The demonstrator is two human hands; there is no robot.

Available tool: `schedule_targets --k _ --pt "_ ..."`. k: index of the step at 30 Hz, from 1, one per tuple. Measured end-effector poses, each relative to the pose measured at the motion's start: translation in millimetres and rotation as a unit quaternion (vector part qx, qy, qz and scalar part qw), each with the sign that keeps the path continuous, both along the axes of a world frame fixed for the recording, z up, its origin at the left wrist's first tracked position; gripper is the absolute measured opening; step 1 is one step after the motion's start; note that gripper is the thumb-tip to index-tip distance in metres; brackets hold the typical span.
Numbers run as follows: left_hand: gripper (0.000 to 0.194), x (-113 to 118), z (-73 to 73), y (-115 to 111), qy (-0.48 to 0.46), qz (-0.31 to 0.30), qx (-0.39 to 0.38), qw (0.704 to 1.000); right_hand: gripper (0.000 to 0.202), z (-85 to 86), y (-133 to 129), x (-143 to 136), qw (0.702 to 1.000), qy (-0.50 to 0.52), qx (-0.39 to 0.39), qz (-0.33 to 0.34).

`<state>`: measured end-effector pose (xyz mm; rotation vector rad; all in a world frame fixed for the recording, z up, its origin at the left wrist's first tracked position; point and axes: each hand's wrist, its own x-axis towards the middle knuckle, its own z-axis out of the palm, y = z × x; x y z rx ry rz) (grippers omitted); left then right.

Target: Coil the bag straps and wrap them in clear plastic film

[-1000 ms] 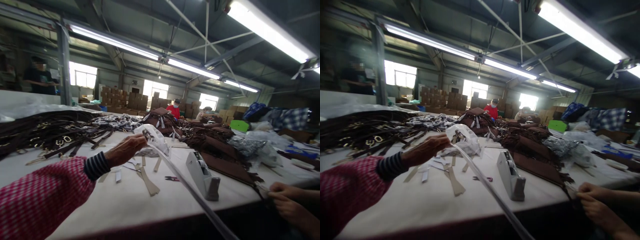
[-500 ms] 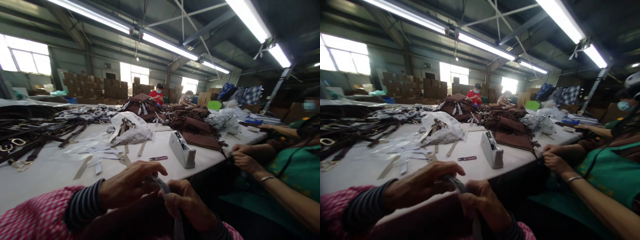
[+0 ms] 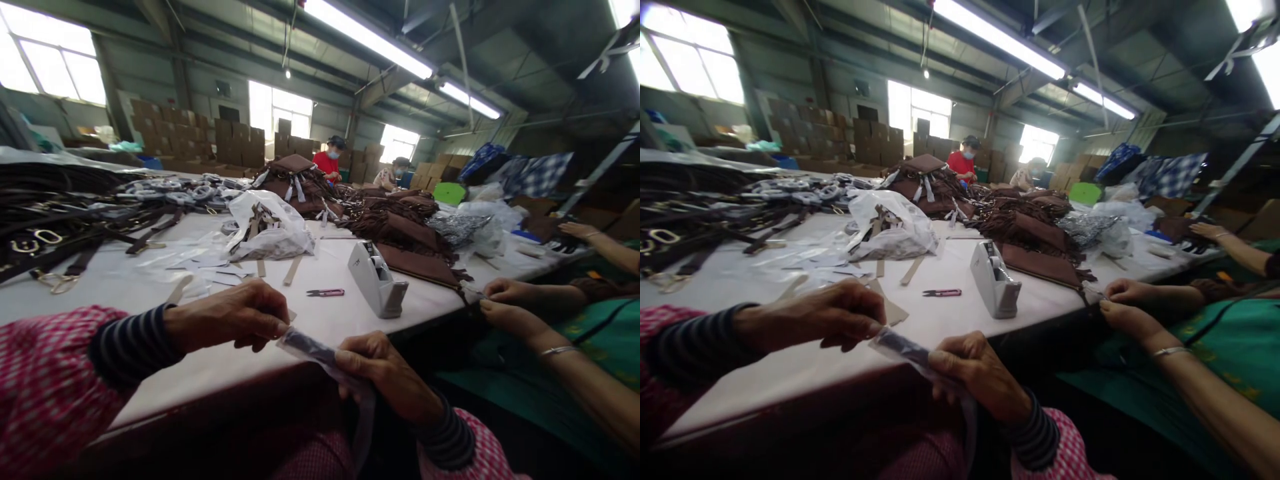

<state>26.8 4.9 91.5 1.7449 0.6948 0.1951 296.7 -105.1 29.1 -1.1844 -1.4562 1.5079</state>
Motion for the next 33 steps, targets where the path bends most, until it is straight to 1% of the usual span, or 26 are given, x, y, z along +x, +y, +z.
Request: schedule_targets --k 4,7,10,11,13,14,16,19,23,25,27,29,31,33 --pt "0.028 12.9 13.0 -6.7 0.004 -0.019 -0.022 1.0 0.042 8.2 13.7 -9.8 1.0 0.004 -0.013 0.02" --pt "0.027 21.1 16.9 -10.9 -0.008 -0.029 -0.033 0.999 0.039 12.0 23.5 -18.9 1.0 0.002 0.005 0.021" --pt "0.024 22.4 14.1 -11.6 -0.022 -0.007 0.019 1.0 0.037 12.3 27.1 -21.2 0.999 0.006 0.044 -0.005" --pt "0.026 21.6 12.2 -11.6 -0.029 -0.005 0.034 0.999 0.037 12.6 26.6 -20.1 0.999 0.005 0.053 -0.012" --pt "0.029 19.7 8.7 -12.4 -0.036 -0.019 0.045 0.998 0.038 14.5 23.9 -16.2 0.998 -0.003 0.066 -0.013" --pt "0.027 19.1 7.5 -13.5 -0.038 -0.027 0.052 0.998 0.038 16.1 22.2 -14.0 0.997 -0.01 0.071 -0.012" --pt "0.021 18.5 7.1 -17.1 -0.033 -0.031 0.088 0.995 0.038 19.7 19.4 -10.6 0.996 -0.023 0.081 -0.012" --pt "0.029 17.6 9.1 -24.5 -0.017 -0.02 0.168 0.985 0.038 23.3 17.5 -9.1 0.996 -0.032 0.084 -0.007" --pt "0.033 14.7 10.2 -33.0 0.014 -0.008 0.318 0.948 0.038 24.2 17.6 -11.5 0.996 -0.025 0.09 0.001" --pt "0.038 13.3 8.6 -35.1 -0.002 0.013 0.355 0.935 0.038 25.3 17.6 -12.0 0.996 -0.015 0.086 0.001" --pt "0.043 10.3 3.3 -35.4 -0.032 0.055 0.365 0.929 0.037 27.7 16.8 -10.8 0.997 -0.007 0.082 -0.008" --pt "0.042 3.1 -7.7 -33.8 -0.052 0.114 0.371 0.92 0.038 30.8 15.7 -7.9 0.995 0.0 0.096 -0.031" --pt "0.036 -9.6 -23.5 -30.4 -0.037 0.149 0.366 0.918 0.038 33.8 14.7 -4.6 0.991 -0.011 0.127 -0.051" --pt "0.029 -25.1 -37.0 -24.9 -0.01 0.163 0.351 0.922 0.038 36.9 14.6 -2.2 0.987 -0.036 0.15 -0.045"
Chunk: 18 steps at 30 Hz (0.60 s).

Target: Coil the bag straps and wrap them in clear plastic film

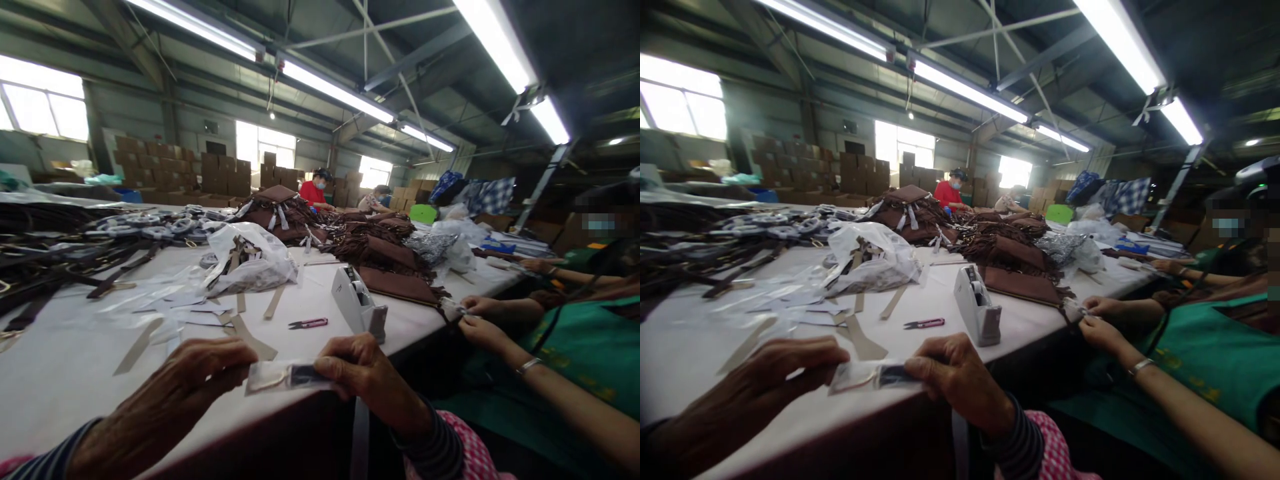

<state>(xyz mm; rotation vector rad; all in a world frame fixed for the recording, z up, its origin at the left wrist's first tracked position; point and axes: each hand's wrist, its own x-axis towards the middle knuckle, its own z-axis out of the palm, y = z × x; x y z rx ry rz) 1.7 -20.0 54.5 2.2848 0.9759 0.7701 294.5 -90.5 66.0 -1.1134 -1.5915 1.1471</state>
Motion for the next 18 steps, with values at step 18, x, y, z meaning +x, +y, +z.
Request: schedule_targets --k 18 --pt "0.045 44.8 -10.4 -14.9 -0.047 -0.135 -0.327 0.934 0.038 -5.9 3.3 -15.8 0.995 -0.062 -0.018 0.07"
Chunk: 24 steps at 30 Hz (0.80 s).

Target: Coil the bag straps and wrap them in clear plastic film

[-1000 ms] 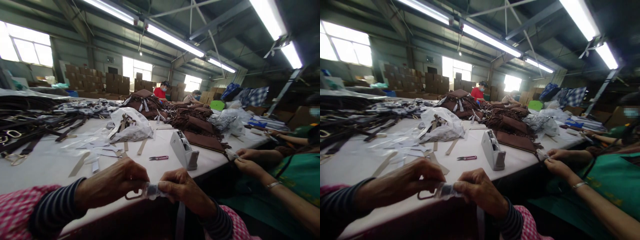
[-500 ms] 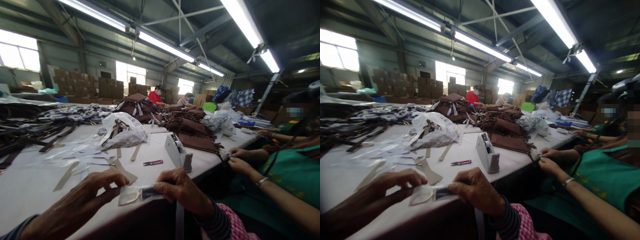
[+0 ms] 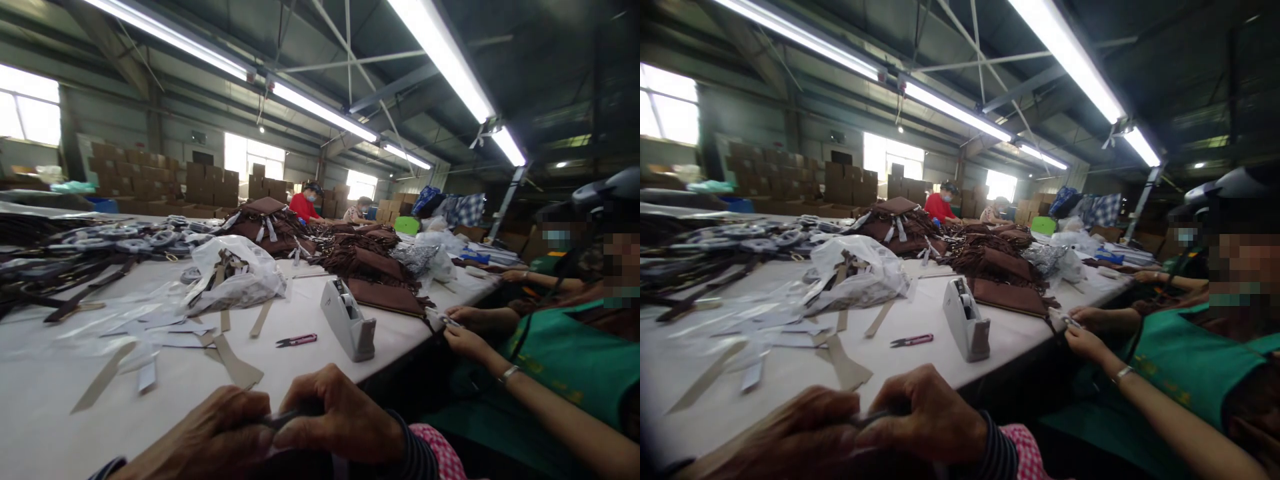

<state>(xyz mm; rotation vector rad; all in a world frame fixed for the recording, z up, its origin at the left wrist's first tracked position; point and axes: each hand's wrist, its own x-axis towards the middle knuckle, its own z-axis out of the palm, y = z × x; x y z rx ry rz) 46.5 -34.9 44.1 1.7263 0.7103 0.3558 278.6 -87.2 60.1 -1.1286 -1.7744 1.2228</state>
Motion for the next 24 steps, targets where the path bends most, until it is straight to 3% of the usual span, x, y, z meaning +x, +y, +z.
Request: schedule_targets --k 3,7,10,13,16,19,22,24 --pt "0.043 -7.2 4.0 3.3 0.015 0.03 0.022 0.999 0.049 2.2 -0.4 6.6 0.998 -0.046 0.03 -0.022" --pt "0.047 -15.2 16.8 13.2 0.013 0.024 0.037 0.999 0.032 11.9 3.2 13.5 0.983 -0.129 0.108 -0.073" --pt "0.048 -25.6 28.1 17.9 0.004 0.022 0.073 0.997 0.031 16.4 9.0 11.7 0.972 -0.15 0.172 -0.063" --pt "0.045 -35.6 39.0 13.7 0.057 0.038 0.169 0.983 0.006 20.4 17.2 6.9 0.963 -0.146 0.225 -0.04" --pt "0.039 -40.0 40.7 4.0 0.119 0.08 0.345 0.928 0.018 25.4 28.0 4.1 0.968 -0.14 0.204 -0.038" --pt "0.033 -42.2 35.8 -2.2 0.154 0.081 0.413 0.894 0.022 29.2 39.7 6.9 0.985 -0.137 0.104 -0.001" --pt "0.042 -47.5 35.0 -4.0 0.141 0.071 0.364 0.918 0.026 31.6 48.8 15.4 0.99 -0.115 0.018 0.08" --pt "0.045 -50.5 36.7 -5.9 0.106 0.046 0.234 0.965 0.026 33.9 52.6 21.8 0.987 -0.099 0.007 0.124"
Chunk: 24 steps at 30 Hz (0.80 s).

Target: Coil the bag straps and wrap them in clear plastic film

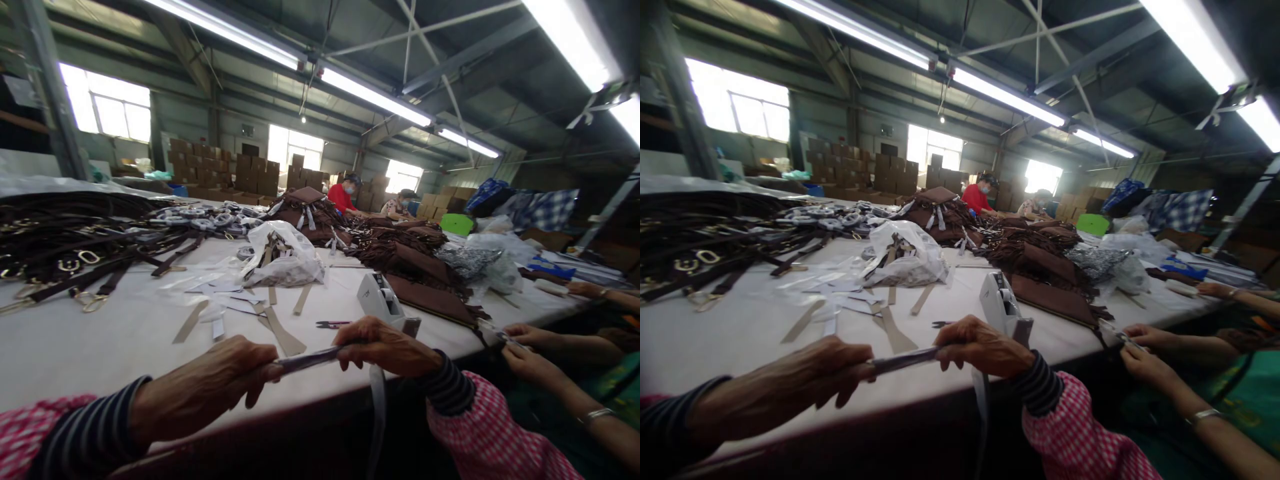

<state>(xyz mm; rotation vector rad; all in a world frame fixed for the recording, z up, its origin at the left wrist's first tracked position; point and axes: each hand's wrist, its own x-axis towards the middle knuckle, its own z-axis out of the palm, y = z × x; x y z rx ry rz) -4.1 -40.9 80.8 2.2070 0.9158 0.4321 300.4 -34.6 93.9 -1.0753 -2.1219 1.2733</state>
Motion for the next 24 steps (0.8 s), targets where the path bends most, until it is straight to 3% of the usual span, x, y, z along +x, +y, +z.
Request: schedule_targets --k 2,4,7,10,12,14,16,19,22,24 --pt "0.044 1.2 1.5 -4.3 -0.042 -0.04 -0.207 0.977 0.024 2.7 1.6 4.1 1.0 -0.005 0.024 0.011" --pt "0.042 7.9 2.9 -10.5 -0.101 -0.081 -0.378 0.917 0.021 3.7 0.6 3.5 0.998 -0.01 0.063 0.009" --pt "0.035 26.0 8.1 -19.3 -0.202 -0.128 -0.472 0.849 0.017 -4.3 -6.7 -10.5 0.996 0.055 0.064 0.027" --pt "0.026 47.4 16.8 -20.0 -0.334 -0.113 -0.433 0.829 0.019 -25.7 -18.0 -38.6 0.977 0.21 0.008 -0.033" --pt "0.021 61.2 21.4 -14.9 -0.442 -0.071 -0.383 0.808 0.026 -41.5 -23.0 -59.9 0.927 0.353 -0.006 -0.131" --pt "0.017 74.3 25.1 -7.4 -0.513 -0.028 -0.356 0.78 0.029 -53.6 -23.1 -78.3 0.874 0.433 0.02 -0.219" --pt "0.02 86.6 29.7 0.6 -0.54 0.006 -0.348 0.767 0.036 -61.6 -18.4 -92.2 0.853 0.432 0.082 -0.28" --pt "0.025 100.4 38.9 14.0 -0.55 0.055 -0.268 0.789 0.048 -73.6 -10.7 -105.0 0.852 0.398 0.131 -0.313" --pt "0.023 101.7 40.4 32.2 -0.534 0.108 -0.067 0.836 0.057 -88.1 -14.9 -106.4 0.887 0.373 0.053 -0.267" --pt "0.021 93.6 30.1 45.7 -0.46 0.118 0.072 0.877 0.058 -93.3 -25.5 -97.7 0.911 0.347 -0.019 -0.221"
